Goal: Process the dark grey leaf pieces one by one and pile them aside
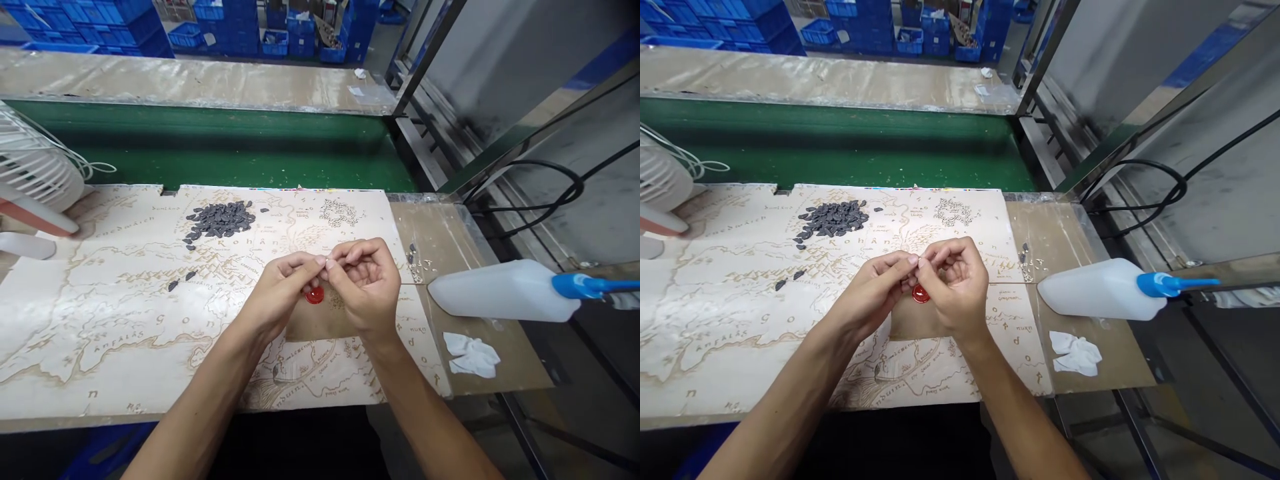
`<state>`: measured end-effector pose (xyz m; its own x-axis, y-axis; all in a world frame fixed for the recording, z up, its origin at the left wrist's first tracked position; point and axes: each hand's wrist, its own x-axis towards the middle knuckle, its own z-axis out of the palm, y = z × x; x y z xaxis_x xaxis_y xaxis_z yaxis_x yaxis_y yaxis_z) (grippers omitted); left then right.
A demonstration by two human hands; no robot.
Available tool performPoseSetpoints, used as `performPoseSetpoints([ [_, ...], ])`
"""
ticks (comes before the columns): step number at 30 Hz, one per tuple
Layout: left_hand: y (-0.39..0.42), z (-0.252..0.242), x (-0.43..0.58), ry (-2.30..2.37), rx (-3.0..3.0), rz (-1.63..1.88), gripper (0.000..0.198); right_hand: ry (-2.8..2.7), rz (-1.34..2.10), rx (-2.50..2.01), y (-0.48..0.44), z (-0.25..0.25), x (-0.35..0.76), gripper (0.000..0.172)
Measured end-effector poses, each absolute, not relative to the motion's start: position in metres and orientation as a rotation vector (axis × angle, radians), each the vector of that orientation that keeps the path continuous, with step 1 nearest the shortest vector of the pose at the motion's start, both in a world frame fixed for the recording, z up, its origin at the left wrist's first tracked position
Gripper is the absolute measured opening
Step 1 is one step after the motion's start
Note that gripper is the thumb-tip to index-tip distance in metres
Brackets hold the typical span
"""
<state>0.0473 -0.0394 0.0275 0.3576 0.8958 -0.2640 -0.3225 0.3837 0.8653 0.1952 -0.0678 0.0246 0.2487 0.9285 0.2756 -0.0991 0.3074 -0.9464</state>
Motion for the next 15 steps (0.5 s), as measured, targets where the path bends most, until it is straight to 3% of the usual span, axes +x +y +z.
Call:
performPoseSetpoints([
  [11, -0.039, 0.021, 0.034, 0.819, 0.974, 0.797, 0.036, -1.242, 1.064, -1.059, -0.063, 0.025, 0.216, 0.027],
  [15, -0.025, 0.013, 0.020, 1.010, 1.300, 0.775, 0.033, -1.255, 1.133, -1.108, -0.064, 0.016, 0.227, 0.028],
])
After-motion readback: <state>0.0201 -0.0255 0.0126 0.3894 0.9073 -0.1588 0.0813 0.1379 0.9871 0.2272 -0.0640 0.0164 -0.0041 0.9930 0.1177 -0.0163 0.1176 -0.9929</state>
